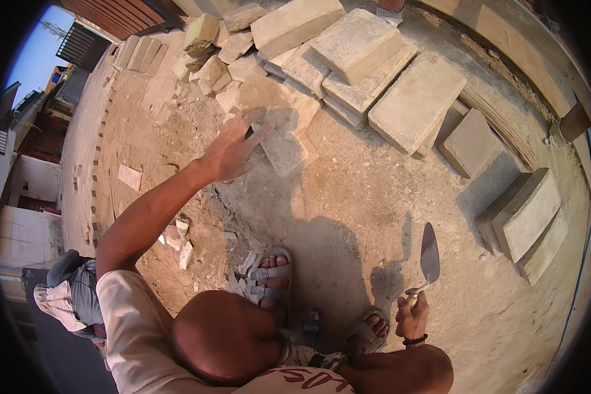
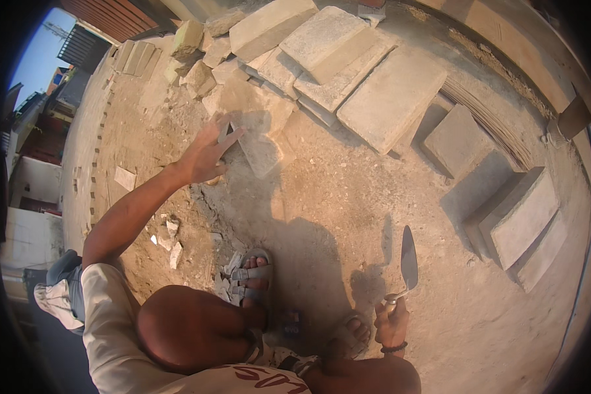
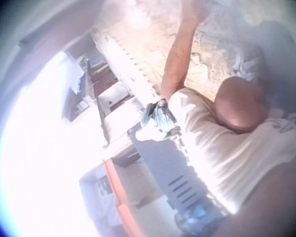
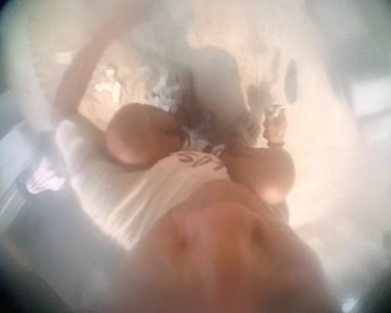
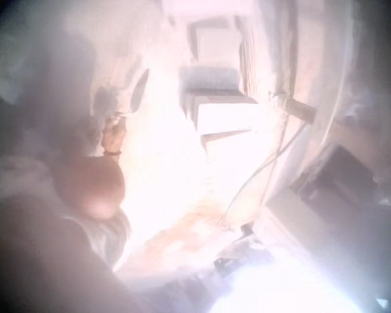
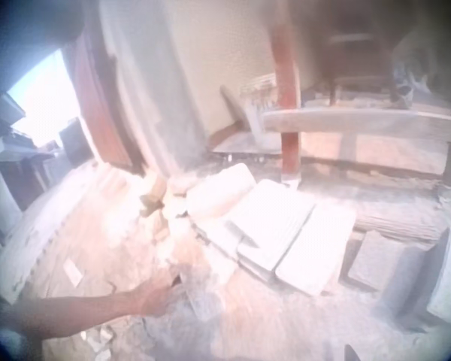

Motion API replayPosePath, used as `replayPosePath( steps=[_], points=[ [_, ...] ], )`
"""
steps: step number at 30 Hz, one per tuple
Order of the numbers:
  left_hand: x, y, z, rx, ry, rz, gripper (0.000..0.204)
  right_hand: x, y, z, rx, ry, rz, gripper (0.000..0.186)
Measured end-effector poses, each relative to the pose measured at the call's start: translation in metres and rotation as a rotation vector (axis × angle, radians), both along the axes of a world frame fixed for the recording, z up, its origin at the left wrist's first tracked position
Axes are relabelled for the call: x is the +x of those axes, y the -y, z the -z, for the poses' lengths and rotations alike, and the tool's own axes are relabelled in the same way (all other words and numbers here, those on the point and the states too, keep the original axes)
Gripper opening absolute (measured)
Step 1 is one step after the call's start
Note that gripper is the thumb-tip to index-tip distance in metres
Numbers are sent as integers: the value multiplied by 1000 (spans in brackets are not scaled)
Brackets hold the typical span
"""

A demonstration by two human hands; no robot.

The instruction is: The person uses a trowel to scrape and smooth the edges of rectangular stone blocks. They repeatedly pick up blocks, scrape their surfaces and edges, and place them back down among other blocks on the ground.

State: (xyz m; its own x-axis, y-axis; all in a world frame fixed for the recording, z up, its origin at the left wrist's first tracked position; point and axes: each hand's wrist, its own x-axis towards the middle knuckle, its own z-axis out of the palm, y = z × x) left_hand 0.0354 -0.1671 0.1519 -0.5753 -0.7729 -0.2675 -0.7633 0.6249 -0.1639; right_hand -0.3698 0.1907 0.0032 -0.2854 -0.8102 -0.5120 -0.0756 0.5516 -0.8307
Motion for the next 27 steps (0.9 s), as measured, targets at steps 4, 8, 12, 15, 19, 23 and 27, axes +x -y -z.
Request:
replayPosePath(
  steps=[4, 8, 12, 15, 19, 23, 27],
  points=[
    [-43, 59, 44, -247, 11, 417, 91, 15, -1, 15, -5, -82, -58, 26],
    [-55, 88, 42, -169, 54, 485, 90, 25, -4, 18, -50, -192, -103, 22],
    [-61, 82, 34, -99, 122, 366, 87, 32, 1, 11, -72, -245, -95, 22],
    [-58, 74, 26, -143, 182, 356, 85, 30, 0, 11, -61, -213, -106, 22],
    [-26, 42, -2, -334, -95, 194, 80, 17, 0, 4, -49, -195, -105, 21],
    [13, 3, -35, -400, -680, -400, 70, 2, 2, 11, -20, -164, -156, 21],
    [21, -30, -28, 153, -1172, -813, 71, 0, 21, 14, -108, -215, -304, 23]
  ],
)
